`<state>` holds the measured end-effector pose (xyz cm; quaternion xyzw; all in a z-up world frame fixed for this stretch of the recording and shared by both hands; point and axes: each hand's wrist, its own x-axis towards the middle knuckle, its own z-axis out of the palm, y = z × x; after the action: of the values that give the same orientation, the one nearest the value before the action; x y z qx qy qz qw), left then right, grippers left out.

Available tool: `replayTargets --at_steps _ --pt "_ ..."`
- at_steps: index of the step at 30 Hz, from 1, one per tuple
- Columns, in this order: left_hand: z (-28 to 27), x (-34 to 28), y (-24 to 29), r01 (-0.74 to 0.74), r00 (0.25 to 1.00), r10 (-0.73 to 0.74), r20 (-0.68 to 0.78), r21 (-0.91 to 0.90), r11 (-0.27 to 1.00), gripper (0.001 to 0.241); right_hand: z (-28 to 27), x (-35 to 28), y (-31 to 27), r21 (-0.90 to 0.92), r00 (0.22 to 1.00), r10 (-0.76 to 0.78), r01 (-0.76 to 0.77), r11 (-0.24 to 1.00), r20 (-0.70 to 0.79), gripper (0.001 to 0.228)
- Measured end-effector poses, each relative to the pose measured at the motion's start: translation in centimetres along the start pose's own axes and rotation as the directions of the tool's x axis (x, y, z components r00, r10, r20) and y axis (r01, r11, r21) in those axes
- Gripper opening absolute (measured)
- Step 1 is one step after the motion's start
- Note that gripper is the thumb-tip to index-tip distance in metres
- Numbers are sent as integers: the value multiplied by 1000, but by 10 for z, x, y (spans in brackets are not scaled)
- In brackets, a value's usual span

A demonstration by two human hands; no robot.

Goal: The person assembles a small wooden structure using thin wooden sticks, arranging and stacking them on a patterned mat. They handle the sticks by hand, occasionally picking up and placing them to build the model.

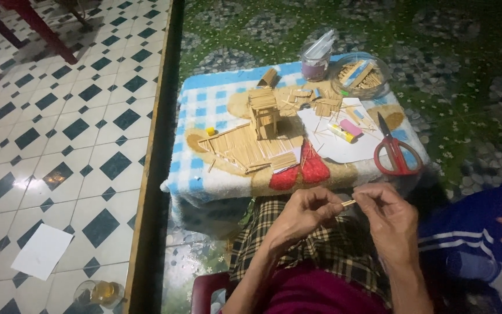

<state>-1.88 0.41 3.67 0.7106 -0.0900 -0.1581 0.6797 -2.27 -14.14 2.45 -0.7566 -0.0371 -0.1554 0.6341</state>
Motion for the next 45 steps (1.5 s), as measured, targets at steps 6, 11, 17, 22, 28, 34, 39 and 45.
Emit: replayTargets --at_steps 6,11,17,22,28,34,39,45 --pt "1 -2 4 1 1000 -1 1 -33 999 15 -1 -2 -4 -18 998 -5 6 1000 61 4" --pt "2 -1 2 -19 999 20 -31 34 999 13 -2 0 -7 -49 995 81 -78 996 62 9" --pt "2 4 -10 -160 987 162 0 166 973 10 -5 4 15 -328 957 -242 282 902 158 4" --pt "3 8 -14 -188 981 191 20 308 933 13 -7 4 25 -341 948 -266 311 887 173 4" --pt "1 7 -12 -149 989 149 23 313 938 11 -6 4 30 -287 952 -237 285 914 191 7" --pt "0 3 -11 -124 992 118 40 236 964 10 -4 -1 15 -239 980 -104 144 960 170 10" --pt "-1 -1 -3 -51 997 63 -46 230 972 11 -3 -1 6 -96 999 27 -25 995 28 9" --pt "-3 6 -19 -187 982 191 5 222 957 10 -5 6 20 -367 940 -288 337 867 184 5"
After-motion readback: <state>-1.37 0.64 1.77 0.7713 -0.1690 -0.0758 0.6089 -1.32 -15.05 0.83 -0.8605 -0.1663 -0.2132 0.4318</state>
